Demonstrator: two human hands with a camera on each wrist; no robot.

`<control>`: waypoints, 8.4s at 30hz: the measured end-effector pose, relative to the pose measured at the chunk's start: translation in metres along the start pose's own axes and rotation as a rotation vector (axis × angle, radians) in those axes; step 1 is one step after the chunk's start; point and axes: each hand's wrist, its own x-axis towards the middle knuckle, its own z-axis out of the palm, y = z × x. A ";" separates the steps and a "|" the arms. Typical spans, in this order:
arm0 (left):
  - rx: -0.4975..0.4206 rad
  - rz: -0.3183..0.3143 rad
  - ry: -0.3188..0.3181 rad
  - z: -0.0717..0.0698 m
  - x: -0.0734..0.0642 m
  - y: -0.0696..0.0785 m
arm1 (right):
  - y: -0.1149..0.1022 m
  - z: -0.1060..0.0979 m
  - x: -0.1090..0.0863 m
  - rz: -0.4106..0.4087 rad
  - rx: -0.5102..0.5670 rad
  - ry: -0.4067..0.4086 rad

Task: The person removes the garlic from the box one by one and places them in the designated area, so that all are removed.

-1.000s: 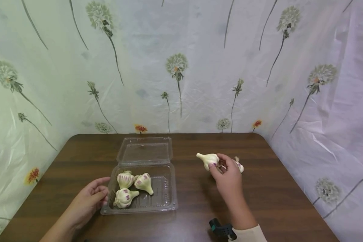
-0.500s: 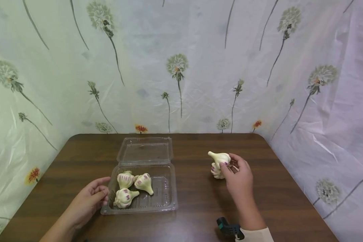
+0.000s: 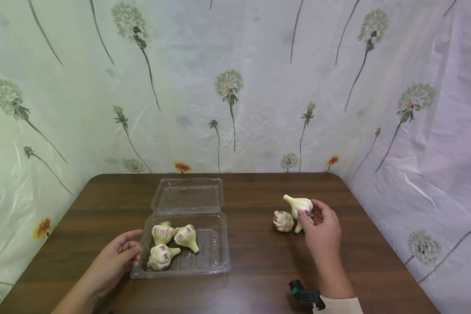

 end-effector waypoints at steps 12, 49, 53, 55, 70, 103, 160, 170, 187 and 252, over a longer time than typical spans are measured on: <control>0.001 -0.009 0.019 0.001 0.001 0.001 | 0.007 -0.010 0.006 0.009 -0.001 0.075; 0.012 -0.006 0.017 0.002 0.002 0.000 | 0.048 -0.033 0.026 0.222 -0.123 0.199; 0.007 -0.012 0.017 0.001 0.002 0.000 | 0.052 -0.034 0.028 0.248 -0.135 0.170; 0.006 -0.012 0.019 0.001 0.002 0.000 | 0.054 -0.034 0.030 0.255 -0.135 0.154; 0.009 -0.009 0.030 0.002 0.001 -0.001 | 0.065 -0.032 0.038 0.332 -0.101 0.095; 0.001 -0.005 0.006 0.000 0.001 0.000 | 0.077 -0.027 0.045 0.340 -0.166 -0.022; 0.021 0.017 -0.017 -0.001 -0.001 0.001 | 0.053 -0.033 0.029 0.244 -0.197 0.047; 0.018 0.014 -0.016 -0.001 -0.002 0.001 | 0.047 -0.031 0.026 0.199 -0.193 0.061; 0.009 0.010 -0.017 -0.001 -0.003 0.003 | 0.023 -0.016 0.014 0.101 -0.132 0.046; 0.009 0.001 -0.002 -0.001 0.000 0.001 | -0.018 0.053 -0.039 -0.244 -0.019 -0.394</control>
